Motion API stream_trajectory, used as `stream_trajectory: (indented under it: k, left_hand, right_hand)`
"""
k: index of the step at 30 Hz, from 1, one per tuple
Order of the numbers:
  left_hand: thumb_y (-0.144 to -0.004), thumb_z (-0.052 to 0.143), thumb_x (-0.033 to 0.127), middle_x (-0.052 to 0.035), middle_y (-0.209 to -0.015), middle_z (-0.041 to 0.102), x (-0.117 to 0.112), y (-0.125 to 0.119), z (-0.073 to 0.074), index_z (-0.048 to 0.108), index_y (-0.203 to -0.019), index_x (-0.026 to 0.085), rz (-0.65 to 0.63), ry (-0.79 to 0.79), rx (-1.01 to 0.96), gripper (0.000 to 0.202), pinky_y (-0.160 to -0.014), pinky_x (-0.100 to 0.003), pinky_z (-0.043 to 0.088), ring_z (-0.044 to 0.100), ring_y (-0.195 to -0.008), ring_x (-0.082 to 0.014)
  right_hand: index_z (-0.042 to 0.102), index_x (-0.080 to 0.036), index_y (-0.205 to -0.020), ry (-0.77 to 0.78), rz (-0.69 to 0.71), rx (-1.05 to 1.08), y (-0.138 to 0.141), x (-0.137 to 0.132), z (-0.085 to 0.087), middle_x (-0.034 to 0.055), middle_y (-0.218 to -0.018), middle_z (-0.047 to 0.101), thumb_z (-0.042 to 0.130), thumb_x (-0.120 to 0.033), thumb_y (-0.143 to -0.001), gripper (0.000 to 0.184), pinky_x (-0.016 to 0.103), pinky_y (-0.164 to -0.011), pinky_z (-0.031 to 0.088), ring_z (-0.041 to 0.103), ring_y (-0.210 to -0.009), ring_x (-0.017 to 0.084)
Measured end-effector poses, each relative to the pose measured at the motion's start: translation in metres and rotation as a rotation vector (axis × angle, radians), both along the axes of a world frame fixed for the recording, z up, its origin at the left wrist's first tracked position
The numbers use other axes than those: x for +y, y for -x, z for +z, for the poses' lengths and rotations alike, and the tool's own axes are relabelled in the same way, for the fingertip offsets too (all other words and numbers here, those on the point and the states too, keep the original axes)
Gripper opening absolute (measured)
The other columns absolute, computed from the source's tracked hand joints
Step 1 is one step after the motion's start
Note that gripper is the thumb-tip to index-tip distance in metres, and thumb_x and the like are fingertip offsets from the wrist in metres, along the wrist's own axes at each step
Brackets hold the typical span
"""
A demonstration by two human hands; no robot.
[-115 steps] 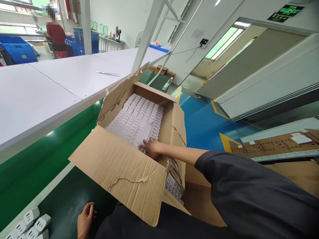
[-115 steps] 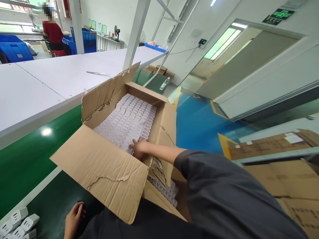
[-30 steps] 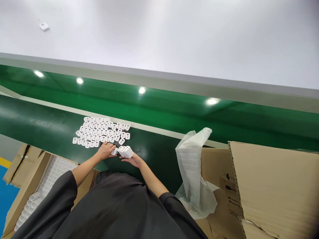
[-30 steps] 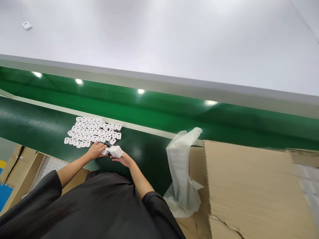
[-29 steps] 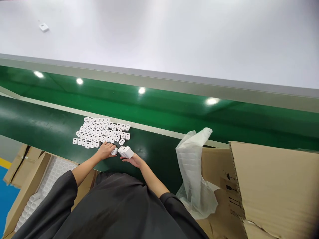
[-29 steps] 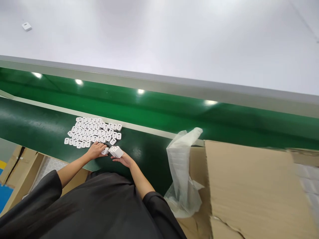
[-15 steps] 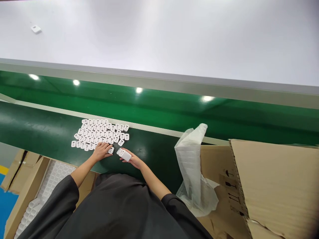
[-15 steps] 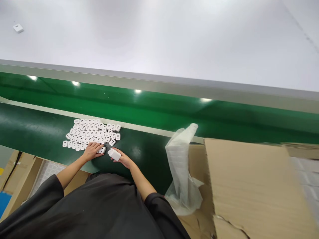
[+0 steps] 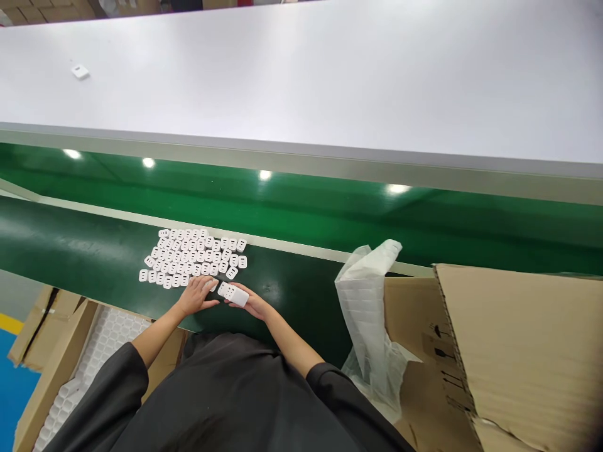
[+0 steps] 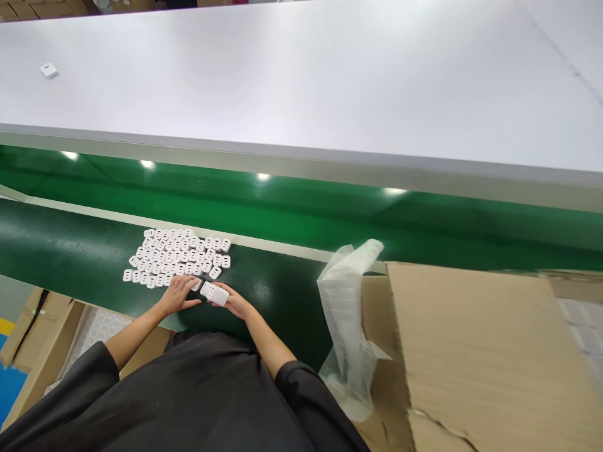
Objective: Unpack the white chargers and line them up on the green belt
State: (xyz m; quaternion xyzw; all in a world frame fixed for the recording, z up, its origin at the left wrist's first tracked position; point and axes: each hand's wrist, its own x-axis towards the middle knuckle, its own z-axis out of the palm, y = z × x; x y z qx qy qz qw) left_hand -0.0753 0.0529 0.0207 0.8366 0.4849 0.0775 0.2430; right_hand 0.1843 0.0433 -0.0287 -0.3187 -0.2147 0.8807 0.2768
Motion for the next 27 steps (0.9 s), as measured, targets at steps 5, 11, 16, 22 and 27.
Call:
stream_trajectory:
  k: [5,11,16,22,27]
  left_hand:
    - [-0.086,0.062,0.058,-0.0169,-0.147,0.046,-0.015,-0.043,0.005,0.041,-0.146,0.022,-0.111,0.01,-0.1,0.074,-0.112,-0.05,0.034,0.043,-0.135,-0.033]
    - [-0.084,0.058,0.067,-0.0148,-0.124,0.062,-0.014,-0.07,-0.002,0.05,-0.138,0.022,-0.173,0.043,-0.138,0.071,-0.096,-0.046,0.048,0.06,-0.11,-0.0297]
    - [-0.081,0.057,0.072,-0.0112,-0.11,0.066,-0.006,-0.076,0.004,0.063,-0.122,0.025,-0.244,0.06,-0.094,0.063,-0.086,-0.04,0.048,0.061,-0.097,-0.0274]
    - [-0.088,0.05,0.069,-0.0126,-0.106,0.064,0.009,-0.079,-0.001,0.063,-0.122,0.027,-0.256,0.036,0.006,0.055,-0.085,-0.04,0.042,0.058,-0.098,-0.0286]
    - [-0.088,0.056,0.061,-0.012,-0.102,0.064,0.015,-0.086,-0.017,0.063,-0.12,0.027,-0.222,-0.017,0.064,0.047,-0.089,-0.042,0.04,0.058,-0.098,-0.03]
  right_hand:
    - [0.058,-0.024,-0.128,0.009,0.06,0.047,-0.002,-0.001,0.002,0.009,-0.117,0.07,0.083,-0.037,-0.065,0.069,0.044,-0.098,0.049,0.069,-0.102,0.026]
    - [0.067,-0.023,-0.115,-0.01,0.104,-0.027,-0.001,-0.009,-0.005,0.0045,-0.104,0.072,0.087,-0.032,-0.061,0.058,0.036,-0.088,0.052,0.067,-0.096,0.022]
    - [0.065,-0.023,-0.12,-0.036,0.16,-0.095,-0.022,-0.01,-0.005,0.0045,-0.103,0.072,0.087,-0.032,-0.062,0.062,0.036,-0.082,0.055,0.069,-0.093,0.022]
    - [0.06,-0.02,-0.127,-0.081,0.089,-0.298,-0.069,-0.015,-0.005,0.0088,-0.1,0.072,0.074,-0.044,-0.082,0.054,0.032,-0.074,0.058,0.072,-0.079,0.018]
    - [0.062,-0.022,-0.123,-0.141,-0.007,-0.462,-0.085,-0.029,-0.004,0.0068,-0.094,0.072,0.074,-0.042,-0.082,0.047,0.032,-0.072,0.057,0.071,-0.075,0.018]
